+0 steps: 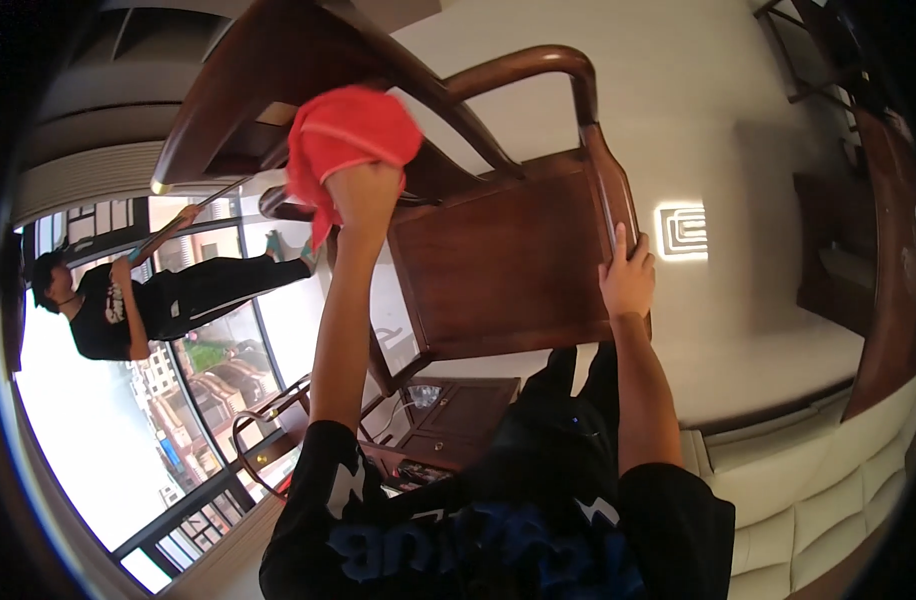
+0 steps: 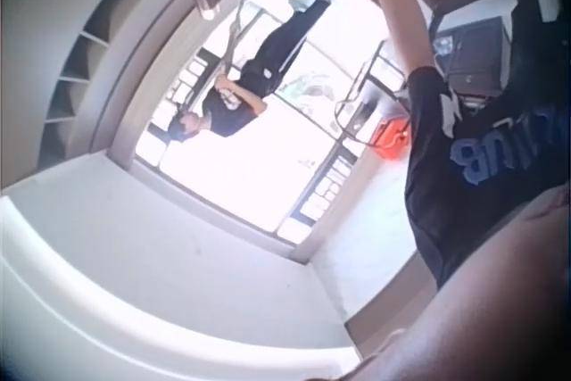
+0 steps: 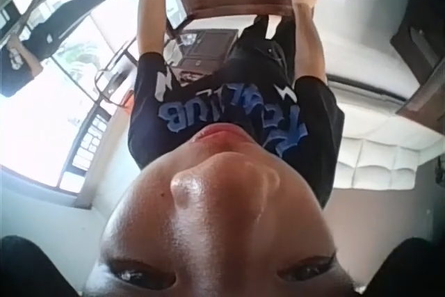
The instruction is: Cleaning a white sofa, a wooden chair, and an electric fan using a red cloth.
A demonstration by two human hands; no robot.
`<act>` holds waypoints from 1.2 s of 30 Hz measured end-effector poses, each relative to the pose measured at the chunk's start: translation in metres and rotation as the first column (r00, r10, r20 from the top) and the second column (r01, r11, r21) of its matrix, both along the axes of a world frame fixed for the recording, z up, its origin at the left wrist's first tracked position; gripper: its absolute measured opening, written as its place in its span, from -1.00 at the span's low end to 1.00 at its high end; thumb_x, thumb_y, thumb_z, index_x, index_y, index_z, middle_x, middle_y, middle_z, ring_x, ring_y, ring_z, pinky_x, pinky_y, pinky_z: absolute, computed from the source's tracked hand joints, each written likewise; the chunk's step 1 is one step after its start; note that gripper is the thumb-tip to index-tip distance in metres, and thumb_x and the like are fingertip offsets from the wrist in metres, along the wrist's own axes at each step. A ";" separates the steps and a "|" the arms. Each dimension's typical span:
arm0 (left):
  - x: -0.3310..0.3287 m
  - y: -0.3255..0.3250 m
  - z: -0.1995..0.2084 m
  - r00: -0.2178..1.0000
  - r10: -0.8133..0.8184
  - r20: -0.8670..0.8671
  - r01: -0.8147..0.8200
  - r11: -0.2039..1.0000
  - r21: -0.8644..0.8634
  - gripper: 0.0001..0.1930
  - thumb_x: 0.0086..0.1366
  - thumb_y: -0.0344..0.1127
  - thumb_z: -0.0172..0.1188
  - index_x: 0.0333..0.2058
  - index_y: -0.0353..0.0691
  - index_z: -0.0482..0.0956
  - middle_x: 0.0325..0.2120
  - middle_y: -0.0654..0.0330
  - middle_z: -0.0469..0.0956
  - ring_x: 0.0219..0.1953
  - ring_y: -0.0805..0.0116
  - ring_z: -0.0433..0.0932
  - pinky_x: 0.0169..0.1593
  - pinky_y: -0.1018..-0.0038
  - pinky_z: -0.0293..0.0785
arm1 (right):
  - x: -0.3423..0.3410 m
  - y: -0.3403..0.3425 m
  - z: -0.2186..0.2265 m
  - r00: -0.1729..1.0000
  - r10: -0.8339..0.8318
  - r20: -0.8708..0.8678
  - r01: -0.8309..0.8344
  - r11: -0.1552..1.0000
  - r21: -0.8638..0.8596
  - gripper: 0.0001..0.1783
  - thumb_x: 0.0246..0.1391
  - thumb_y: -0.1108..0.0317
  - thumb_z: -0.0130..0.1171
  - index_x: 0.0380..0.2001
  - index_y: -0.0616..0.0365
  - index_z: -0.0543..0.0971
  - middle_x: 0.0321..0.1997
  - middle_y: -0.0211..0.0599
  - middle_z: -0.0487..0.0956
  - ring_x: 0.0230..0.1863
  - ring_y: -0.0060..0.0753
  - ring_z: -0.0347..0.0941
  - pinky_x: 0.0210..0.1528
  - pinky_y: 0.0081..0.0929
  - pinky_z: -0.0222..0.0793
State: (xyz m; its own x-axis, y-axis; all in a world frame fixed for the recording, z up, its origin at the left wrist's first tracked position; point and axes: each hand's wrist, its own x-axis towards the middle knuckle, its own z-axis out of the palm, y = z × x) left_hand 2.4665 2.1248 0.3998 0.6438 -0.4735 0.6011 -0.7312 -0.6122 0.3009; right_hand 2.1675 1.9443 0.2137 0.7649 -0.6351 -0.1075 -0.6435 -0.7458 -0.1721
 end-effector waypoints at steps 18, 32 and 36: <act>-0.005 -0.188 -0.007 1.000 0.019 0.000 -0.016 0.847 0.532 -0.41 0.31 0.13 -0.12 -0.46 -0.37 0.59 -0.43 -0.17 0.59 -0.32 -0.17 0.58 -0.22 0.05 0.48 | -0.012 -0.003 0.011 0.998 -0.033 0.045 0.028 0.993 0.116 -0.14 -0.08 0.17 0.29 0.31 -0.35 0.15 0.22 -0.08 0.23 -0.03 -0.05 0.36 -0.08 -0.23 0.44; -0.043 -0.280 -0.078 0.910 -0.395 0.127 0.030 0.368 0.929 -0.84 0.21 -0.30 0.09 -0.38 -0.04 0.67 -0.35 0.27 0.64 -0.23 0.33 0.60 -0.32 0.43 0.41 | -0.012 0.000 0.016 0.998 -0.035 0.050 0.027 0.987 0.161 -0.10 -0.12 0.19 0.31 0.31 -0.34 0.14 0.24 -0.03 0.22 0.05 0.01 0.34 -0.06 -0.20 0.45; -0.083 -0.243 -0.175 0.878 -0.240 -0.415 0.477 0.524 0.705 -0.74 0.16 -0.24 0.05 -0.52 -0.28 0.63 -0.47 -0.09 0.58 -0.39 0.00 0.59 -0.28 0.16 0.52 | -0.014 -0.001 0.012 0.992 -0.058 0.110 0.037 0.984 0.177 -0.10 -0.12 0.19 0.31 0.31 -0.35 0.15 0.26 -0.02 0.22 0.06 0.04 0.33 -0.02 -0.15 0.43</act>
State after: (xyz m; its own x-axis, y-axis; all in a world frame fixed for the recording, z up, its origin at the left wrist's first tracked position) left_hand 2.3835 1.8817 0.2245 0.3681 -0.8939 -0.2559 -0.9192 -0.3913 0.0446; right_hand 2.1530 1.9435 0.2260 0.7479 -0.6503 -0.1332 -0.6461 -0.6670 -0.3710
